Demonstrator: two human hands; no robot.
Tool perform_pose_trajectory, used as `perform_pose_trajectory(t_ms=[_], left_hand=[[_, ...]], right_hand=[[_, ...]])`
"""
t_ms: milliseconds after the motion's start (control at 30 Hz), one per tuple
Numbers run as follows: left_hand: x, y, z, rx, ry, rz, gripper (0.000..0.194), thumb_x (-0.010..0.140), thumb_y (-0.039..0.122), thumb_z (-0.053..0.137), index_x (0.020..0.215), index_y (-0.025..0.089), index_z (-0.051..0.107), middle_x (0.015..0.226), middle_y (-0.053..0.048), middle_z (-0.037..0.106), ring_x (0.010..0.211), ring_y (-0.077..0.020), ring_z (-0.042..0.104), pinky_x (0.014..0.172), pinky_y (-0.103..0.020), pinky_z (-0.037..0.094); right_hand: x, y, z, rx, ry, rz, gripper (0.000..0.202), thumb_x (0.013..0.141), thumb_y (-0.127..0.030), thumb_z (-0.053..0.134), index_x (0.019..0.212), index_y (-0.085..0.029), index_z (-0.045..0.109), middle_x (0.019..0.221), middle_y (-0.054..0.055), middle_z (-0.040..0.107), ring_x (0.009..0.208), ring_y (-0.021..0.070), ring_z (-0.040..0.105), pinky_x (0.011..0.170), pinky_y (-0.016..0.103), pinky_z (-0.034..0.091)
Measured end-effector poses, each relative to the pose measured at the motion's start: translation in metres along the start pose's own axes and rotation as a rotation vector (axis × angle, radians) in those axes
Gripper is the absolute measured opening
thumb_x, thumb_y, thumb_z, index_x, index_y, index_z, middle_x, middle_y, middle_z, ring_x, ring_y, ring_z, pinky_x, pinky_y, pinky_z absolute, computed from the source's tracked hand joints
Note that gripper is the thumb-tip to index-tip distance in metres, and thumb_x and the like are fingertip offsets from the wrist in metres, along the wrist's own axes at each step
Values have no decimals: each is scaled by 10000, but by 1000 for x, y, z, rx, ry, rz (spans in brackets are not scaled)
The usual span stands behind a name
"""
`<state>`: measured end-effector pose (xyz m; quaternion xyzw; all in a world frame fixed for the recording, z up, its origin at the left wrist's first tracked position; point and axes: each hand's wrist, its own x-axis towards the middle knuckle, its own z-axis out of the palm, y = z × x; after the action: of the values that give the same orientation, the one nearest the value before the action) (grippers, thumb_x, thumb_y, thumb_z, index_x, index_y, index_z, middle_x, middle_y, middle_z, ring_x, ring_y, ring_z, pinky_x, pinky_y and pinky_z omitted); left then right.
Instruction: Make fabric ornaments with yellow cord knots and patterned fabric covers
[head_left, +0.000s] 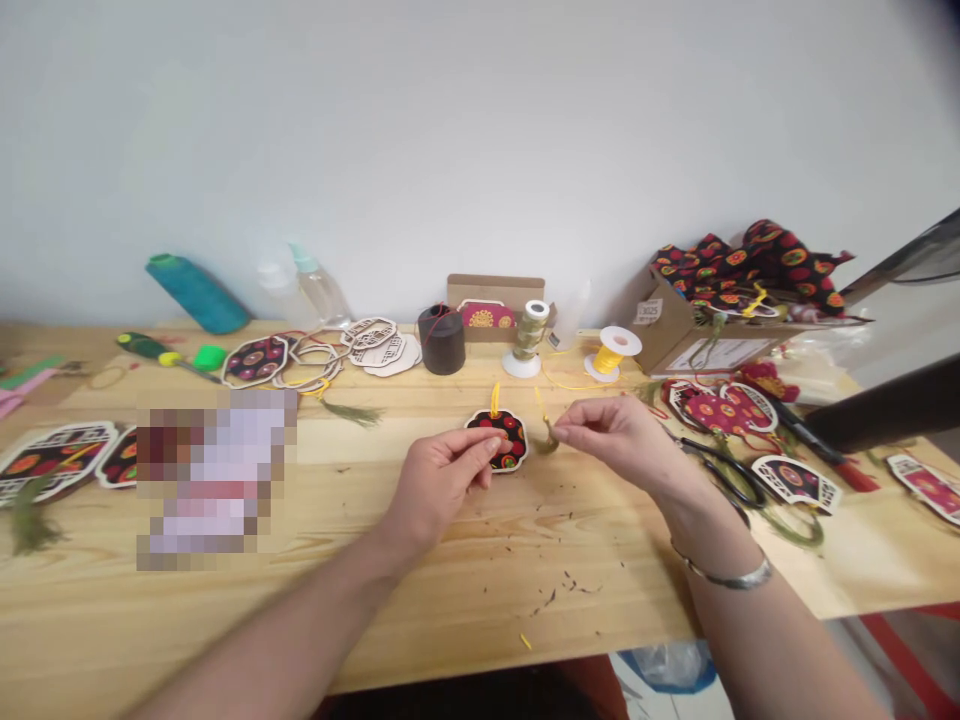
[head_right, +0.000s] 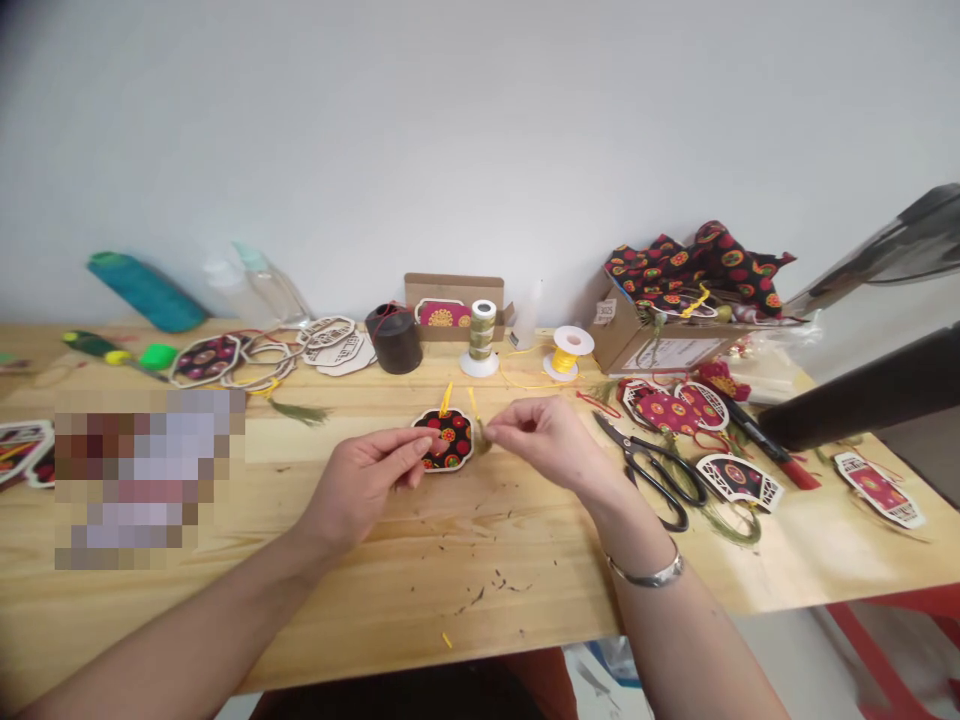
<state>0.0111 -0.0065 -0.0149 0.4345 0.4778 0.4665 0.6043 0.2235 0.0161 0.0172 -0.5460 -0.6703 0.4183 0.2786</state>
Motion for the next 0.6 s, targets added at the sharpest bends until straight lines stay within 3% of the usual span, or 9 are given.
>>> perform_pose_trajectory(t_ms=[167,367,467,600], left_hand=[[0,0,1,-161,-73,-83,222,678,331,759,810,152,768,481,-4,563,462,-85,439,449,-224,300],[-1,1,3,-246,-82,-97,181,637,299,793,735,150,760,523,1,565,474,-59,425,454,-204,284],[-2,1,2,-226,-105,-82,141,671,283,768,711,149,749,530,-3,575,471,-55,413,452,-204,278],[-5,2,2,-156,-218,-102,123,723,277,722,726,154,737,700,-67,694,469,-52,438,458,-215,304]], right_hand=[[-7,-16,28,313,-177,40,272,697,-405,696,622,-146,658,534,-24,522,513,71,374,489,234,295],[-5,-14,40,316,-196,41,302,694,-411,703,591,-136,634,517,-33,504,498,63,358,475,224,284],[-6,-16,37,262,-119,0,304,724,-423,683,612,-141,670,543,-14,557,514,76,416,493,229,329],[-5,-17,33,324,38,-42,194,732,-351,695,708,-160,723,687,27,669,650,119,565,641,264,446]])
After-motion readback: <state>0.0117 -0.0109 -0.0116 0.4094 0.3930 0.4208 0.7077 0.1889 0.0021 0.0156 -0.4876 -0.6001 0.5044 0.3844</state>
